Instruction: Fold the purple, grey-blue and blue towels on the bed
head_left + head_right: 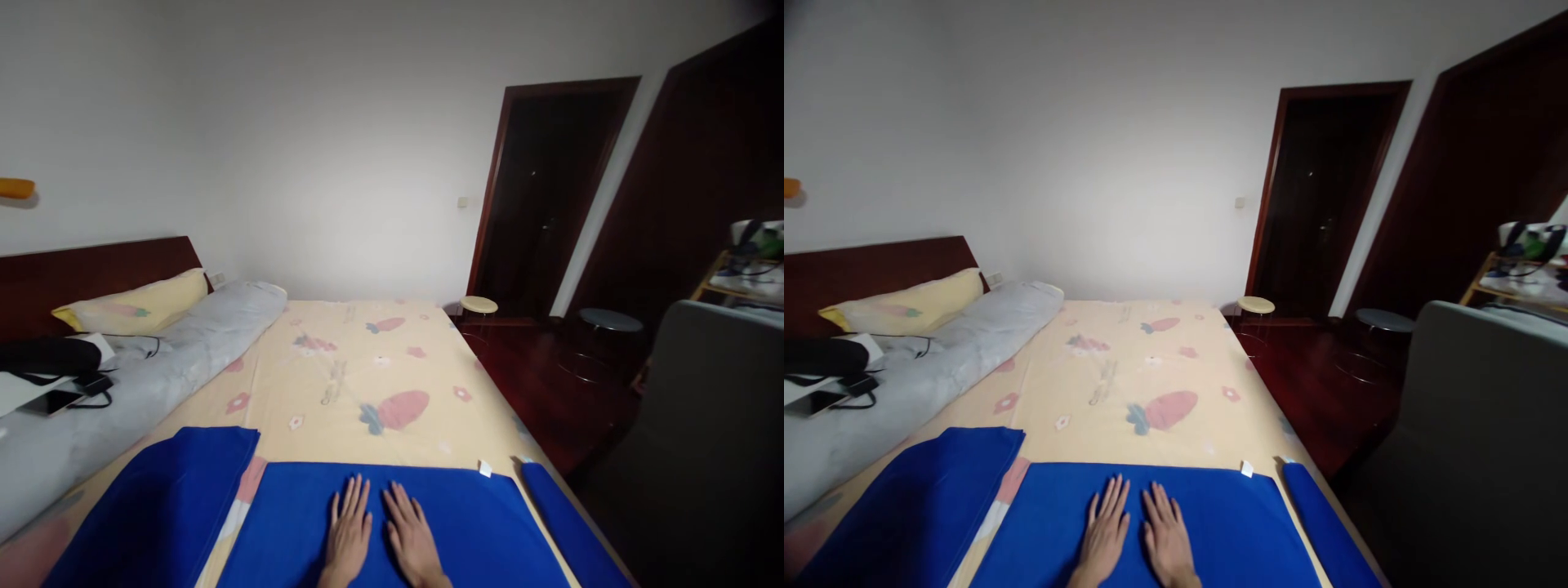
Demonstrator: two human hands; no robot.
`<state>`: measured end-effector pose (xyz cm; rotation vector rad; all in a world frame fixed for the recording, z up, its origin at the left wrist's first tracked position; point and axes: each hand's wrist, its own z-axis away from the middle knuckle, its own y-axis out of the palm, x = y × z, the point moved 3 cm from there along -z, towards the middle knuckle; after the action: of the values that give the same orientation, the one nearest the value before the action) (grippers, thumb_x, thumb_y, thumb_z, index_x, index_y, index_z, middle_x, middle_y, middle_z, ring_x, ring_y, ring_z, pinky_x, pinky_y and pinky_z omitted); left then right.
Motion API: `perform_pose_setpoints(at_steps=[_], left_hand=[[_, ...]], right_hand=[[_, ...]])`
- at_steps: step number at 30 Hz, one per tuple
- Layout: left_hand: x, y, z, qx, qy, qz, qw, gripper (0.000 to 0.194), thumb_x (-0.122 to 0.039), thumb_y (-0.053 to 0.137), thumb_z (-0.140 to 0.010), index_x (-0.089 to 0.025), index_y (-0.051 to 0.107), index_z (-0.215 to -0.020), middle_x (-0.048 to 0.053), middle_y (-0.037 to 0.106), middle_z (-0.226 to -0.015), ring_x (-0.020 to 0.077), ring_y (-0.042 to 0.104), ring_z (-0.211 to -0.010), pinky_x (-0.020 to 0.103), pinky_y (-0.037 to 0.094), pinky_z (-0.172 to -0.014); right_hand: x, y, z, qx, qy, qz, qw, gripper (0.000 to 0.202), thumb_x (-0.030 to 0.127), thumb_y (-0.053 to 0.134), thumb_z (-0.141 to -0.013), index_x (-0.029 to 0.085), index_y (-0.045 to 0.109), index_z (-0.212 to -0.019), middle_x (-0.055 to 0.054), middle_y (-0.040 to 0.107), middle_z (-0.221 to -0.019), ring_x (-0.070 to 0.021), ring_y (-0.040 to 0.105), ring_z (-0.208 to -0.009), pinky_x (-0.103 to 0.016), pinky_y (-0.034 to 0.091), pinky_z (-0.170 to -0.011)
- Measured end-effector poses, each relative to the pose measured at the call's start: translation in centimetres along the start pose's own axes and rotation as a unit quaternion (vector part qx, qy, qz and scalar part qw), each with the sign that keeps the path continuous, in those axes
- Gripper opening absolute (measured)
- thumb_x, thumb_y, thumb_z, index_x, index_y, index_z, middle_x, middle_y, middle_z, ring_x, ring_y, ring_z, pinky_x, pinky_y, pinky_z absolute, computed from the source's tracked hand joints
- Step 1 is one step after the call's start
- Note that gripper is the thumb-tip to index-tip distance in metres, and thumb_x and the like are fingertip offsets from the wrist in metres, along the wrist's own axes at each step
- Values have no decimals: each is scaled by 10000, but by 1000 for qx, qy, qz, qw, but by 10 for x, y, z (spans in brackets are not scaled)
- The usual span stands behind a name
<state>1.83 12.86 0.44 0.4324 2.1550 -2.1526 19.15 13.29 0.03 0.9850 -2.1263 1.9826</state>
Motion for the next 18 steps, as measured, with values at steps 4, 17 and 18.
perform_pose_setpoints(at_steps=[4, 17, 18], left_hand=[[-6, 16, -17, 28, 51, 27, 998, 539, -376, 236, -975, -355, 98, -1495, -41, 159, -1604, 202, 186, -1477, 466, 189, -1195], [196, -39, -18, 9, -300, -146, 943, 730, -546, 264, -920, -150, 147, -1522, 97, 123, -1617, 219, 123, -1491, 465, 133, -1189], [201, -39, -18, 13, -307, -139, 941, 735, -548, 262, -918, -143, 152, -1521, 104, 125, -1616, 219, 124, -1490, 466, 137, -1188]], right_hand=[[-18, 0, -17, 39, -14, 12, 999, 522, 515, 285, -959, 386, 277, -1465, 29, 275, -1550, -234, 271, -1434, -499, 276, -1168], [-247, -75, 61, -93, 274, 155, 945, 793, 693, 246, -854, 240, 250, -1505, -55, 260, -1580, -233, 204, -1461, -496, 285, -1143], [-248, -75, 60, -93, 279, 152, 944, 808, 700, 238, -849, 228, 252, -1505, -61, 259, -1580, -232, 201, -1462, -489, 289, -1141]])
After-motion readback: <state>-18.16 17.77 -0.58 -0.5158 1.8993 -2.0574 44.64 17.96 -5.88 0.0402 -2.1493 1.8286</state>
